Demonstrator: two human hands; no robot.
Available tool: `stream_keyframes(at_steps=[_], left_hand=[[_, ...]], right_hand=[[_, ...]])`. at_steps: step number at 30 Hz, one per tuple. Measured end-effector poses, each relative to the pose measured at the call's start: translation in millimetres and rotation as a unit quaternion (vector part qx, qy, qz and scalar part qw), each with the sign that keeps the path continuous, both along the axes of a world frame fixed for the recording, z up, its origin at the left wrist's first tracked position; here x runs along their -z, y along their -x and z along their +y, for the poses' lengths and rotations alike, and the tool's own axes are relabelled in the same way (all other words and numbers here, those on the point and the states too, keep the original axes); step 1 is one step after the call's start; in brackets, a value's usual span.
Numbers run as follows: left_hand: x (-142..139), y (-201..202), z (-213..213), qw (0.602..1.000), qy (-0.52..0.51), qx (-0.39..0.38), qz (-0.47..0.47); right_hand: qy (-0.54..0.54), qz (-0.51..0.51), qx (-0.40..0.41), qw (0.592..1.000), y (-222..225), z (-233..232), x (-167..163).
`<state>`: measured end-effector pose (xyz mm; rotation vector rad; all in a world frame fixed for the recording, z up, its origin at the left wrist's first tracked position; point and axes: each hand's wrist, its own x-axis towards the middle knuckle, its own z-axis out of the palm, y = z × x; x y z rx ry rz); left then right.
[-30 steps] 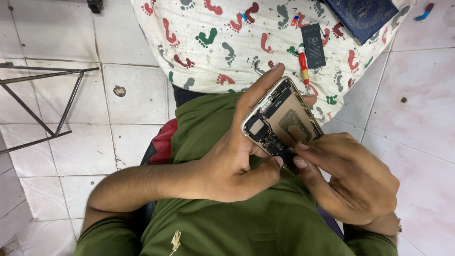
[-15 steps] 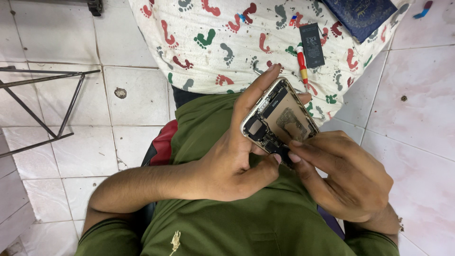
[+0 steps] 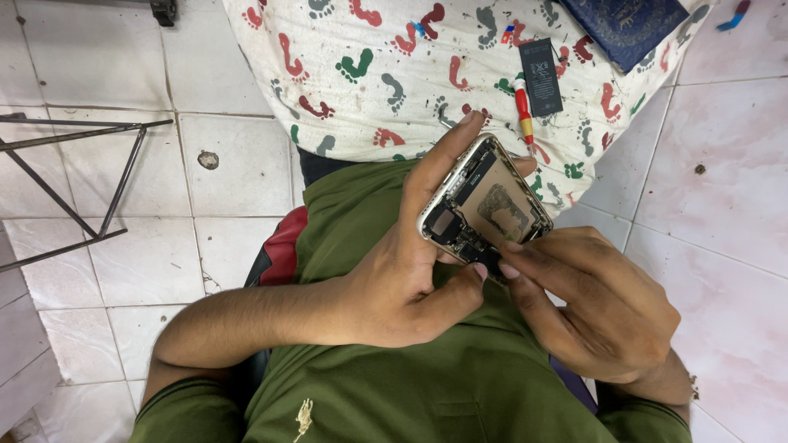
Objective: The person disassembles a smartphone, removes the battery, and replaces it with a new one. They then reassemble the phone and connect a charging cable to test it.
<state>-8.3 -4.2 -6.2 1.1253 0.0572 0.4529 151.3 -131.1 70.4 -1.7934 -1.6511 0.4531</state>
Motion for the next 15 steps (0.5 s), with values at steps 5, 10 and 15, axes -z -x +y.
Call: stream_keyframes(at_steps=[5,10,15], left_hand=[[1.8,-0.8,-3.0,0.999,-0.041,-0.027,-0.015],[4.6,0.4,-5.6,0.982,-0.171,-0.074,-0.009],[9.4,6.4,-6.1,0.972,-0.222,-0.071,-0.014]], right_hand=[[-0.004,-0.009,-0.007,1.0,-0.1,2.3,-1.0],[-0.012,-0.02,-0.018,1.0,0.0,5.3,-2.8],[-0.026,-0.045,-0.005,0.999,1.3,2.6,1.7]])
